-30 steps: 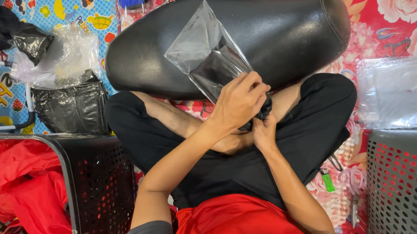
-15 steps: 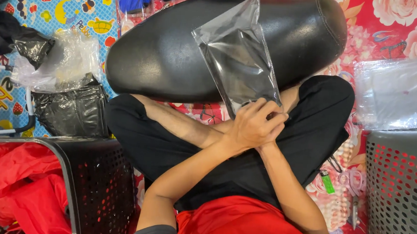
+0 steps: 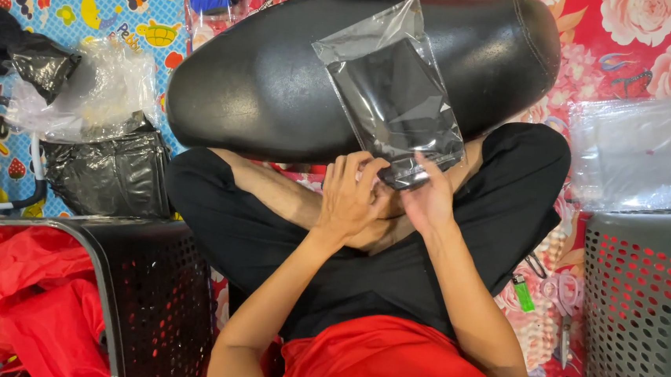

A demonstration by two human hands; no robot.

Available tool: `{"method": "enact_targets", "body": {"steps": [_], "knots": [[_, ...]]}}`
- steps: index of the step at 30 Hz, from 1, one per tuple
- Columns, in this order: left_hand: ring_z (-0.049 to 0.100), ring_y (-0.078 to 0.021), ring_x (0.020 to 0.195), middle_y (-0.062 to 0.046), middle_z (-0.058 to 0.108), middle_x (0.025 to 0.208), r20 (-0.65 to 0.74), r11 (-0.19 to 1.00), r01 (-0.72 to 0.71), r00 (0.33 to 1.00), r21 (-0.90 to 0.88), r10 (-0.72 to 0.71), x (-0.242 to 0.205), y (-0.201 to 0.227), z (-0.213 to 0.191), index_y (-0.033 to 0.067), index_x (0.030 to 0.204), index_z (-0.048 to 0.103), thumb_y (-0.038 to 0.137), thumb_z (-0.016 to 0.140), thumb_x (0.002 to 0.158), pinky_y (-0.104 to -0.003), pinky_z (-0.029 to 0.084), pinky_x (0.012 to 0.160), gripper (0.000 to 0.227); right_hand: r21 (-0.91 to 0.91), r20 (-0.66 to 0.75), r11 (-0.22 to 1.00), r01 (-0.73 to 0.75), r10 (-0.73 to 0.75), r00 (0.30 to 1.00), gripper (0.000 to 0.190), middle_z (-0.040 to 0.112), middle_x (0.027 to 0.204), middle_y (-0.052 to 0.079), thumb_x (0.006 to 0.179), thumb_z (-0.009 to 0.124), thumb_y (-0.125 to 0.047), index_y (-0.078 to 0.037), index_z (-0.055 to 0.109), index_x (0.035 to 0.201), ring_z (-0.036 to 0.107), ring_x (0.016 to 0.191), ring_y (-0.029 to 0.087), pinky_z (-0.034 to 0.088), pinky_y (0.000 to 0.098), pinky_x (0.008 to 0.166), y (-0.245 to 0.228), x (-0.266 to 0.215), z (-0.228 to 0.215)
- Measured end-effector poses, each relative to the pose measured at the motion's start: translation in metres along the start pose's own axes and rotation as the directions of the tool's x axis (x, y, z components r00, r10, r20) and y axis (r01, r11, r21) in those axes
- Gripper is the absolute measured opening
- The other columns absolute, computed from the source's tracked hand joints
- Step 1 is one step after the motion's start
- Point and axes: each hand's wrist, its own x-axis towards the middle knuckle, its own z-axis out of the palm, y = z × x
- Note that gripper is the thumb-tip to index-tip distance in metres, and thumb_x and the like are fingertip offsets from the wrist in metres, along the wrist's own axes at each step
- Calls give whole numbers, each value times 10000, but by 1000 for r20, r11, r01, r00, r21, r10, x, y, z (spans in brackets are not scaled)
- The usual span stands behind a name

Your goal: Folding a fabric seat cover and packing it into a plastic sleeve.

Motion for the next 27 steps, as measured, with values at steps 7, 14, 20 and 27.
{"method": "enact_targets", "body": {"steps": [7, 14, 20, 27], "knots": [[646, -265, 839, -64, 582, 1003, -145, 986, 124, 979, -113, -140, -4, 4, 3, 126, 1097, 684, 9, 688, 816, -345, 573, 748, 304, -12, 134, 994, 111, -109, 985, 242, 745, 1096, 105, 961, 721, -128, -12, 710, 1173, 719, 1040, 214, 562, 419, 1008, 12, 8, -6], [712, -229, 859, -48, 696, 995, -278, 930, 120, 934, -346, -224, -2, 14, 0, 81, 1018, 738, -52, 749, 835, -319, 596, 783, 226, -33, 40, 980, 198, -197, 980, 166, 743, 971, 124, 961, 738, -102, 34, 712, 1053, 742, 946, 236, 613, 442, 948, 24, 26, -16], [682, -207, 753, 3, 715, 921, -345, 955, 39, 927, -296, -145, 1, 24, 0, 134, 851, 725, -3, 786, 782, -324, 565, 683, 166, -149, 21, 968, 204, -203, 979, 173, 744, 938, 132, 950, 745, -103, 48, 719, 1030, 749, 869, 233, 649, 452, 844, 12, 35, 14], [665, -248, 753, -22, 643, 846, -176, 811, 266, 896, -520, -407, -18, 14, 15, 124, 788, 580, 67, 783, 801, -326, 538, 658, 212, -223, 5, 972, 72, -73, 997, 205, 775, 1000, 169, 902, 798, -104, 0, 721, 1061, 775, 894, 290, 644, 586, 803, 8, 49, 15]]}}
